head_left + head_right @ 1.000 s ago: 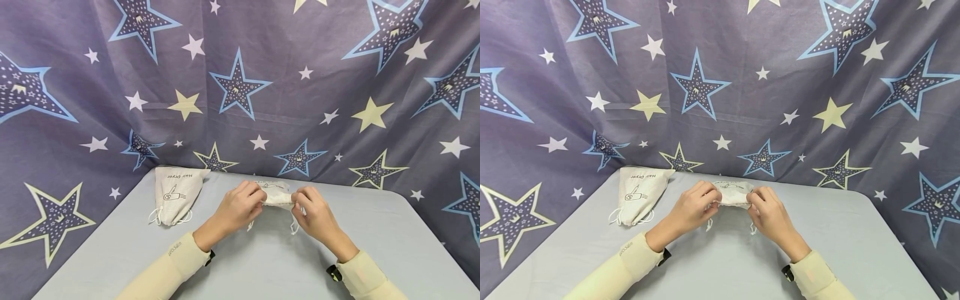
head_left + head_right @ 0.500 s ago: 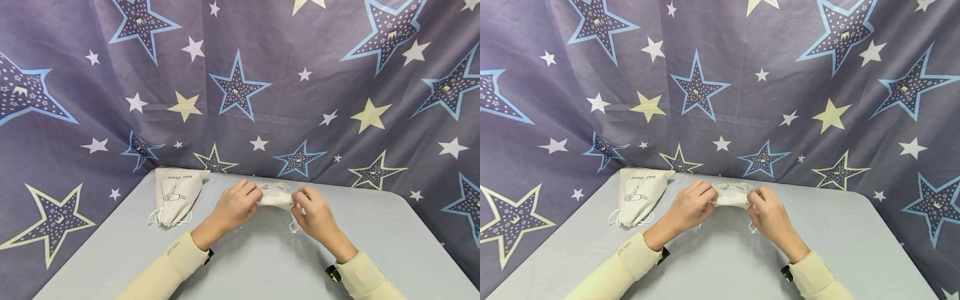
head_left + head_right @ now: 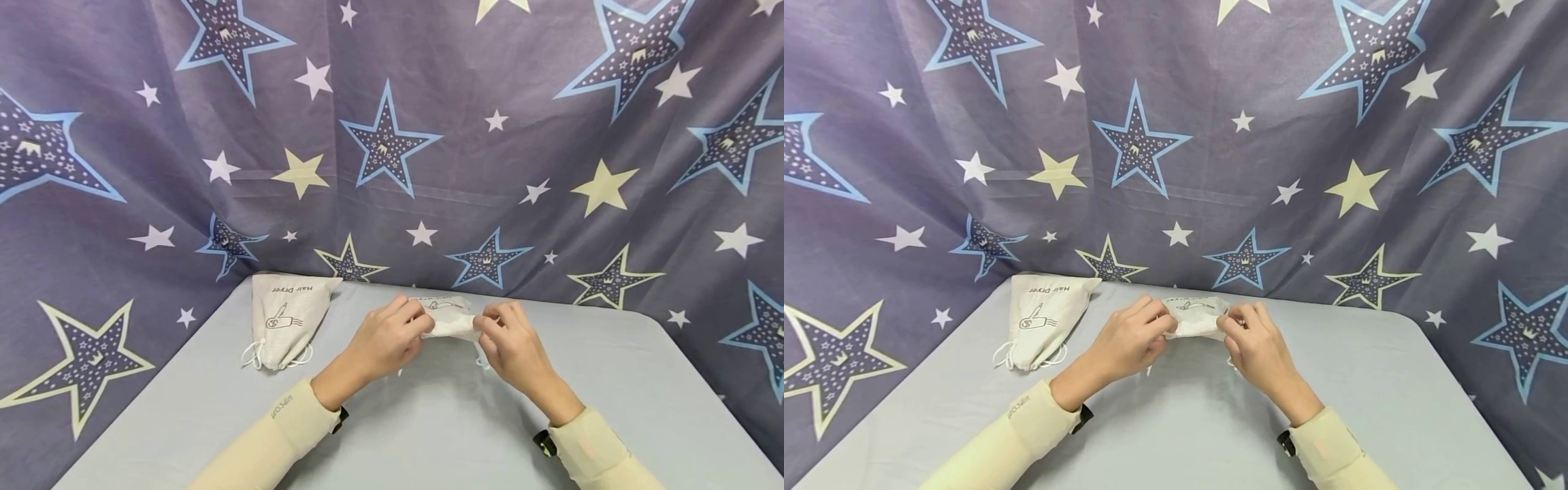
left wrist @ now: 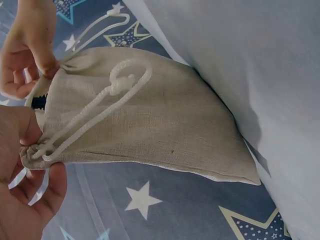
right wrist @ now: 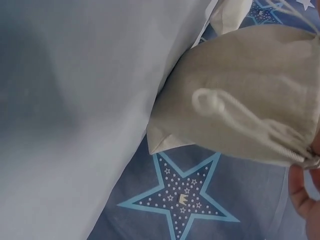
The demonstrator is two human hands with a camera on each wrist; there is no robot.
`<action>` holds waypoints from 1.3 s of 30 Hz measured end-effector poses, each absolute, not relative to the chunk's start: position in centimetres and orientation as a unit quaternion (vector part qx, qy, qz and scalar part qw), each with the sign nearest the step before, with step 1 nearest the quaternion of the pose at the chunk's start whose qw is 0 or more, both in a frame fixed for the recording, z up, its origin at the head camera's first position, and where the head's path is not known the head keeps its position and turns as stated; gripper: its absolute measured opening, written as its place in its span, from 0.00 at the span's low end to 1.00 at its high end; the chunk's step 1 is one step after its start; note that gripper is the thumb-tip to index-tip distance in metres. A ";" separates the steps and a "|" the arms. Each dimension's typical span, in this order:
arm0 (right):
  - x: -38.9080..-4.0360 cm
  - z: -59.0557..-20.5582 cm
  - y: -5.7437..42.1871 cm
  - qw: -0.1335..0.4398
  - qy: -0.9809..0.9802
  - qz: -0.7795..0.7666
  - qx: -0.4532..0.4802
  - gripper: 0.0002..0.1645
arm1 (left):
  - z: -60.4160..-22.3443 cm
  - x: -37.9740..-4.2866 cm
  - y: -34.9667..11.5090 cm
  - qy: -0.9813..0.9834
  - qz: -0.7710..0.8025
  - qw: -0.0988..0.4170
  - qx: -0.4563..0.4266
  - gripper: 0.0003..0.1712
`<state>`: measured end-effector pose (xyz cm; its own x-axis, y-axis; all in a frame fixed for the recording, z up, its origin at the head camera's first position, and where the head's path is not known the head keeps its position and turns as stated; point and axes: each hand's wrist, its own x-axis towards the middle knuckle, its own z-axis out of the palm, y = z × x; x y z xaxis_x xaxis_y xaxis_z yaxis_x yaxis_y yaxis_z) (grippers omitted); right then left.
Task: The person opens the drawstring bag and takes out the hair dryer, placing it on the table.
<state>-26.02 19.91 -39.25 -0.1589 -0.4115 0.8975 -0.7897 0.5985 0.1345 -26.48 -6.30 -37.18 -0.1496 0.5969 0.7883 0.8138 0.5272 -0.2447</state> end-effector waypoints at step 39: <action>-26.9 -37.7 22.5 0.412 -0.757 0.210 0.461 0.16 | -36.1 -26.4 -7.5 -0.806 -0.162 0.374 -0.429 0.18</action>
<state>-26.90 22.45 -37.71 -0.2354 -0.5264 0.8170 -0.8715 0.4865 0.0624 -26.37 -7.51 -36.08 -0.3533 0.5697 0.7421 0.8126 0.5799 -0.0583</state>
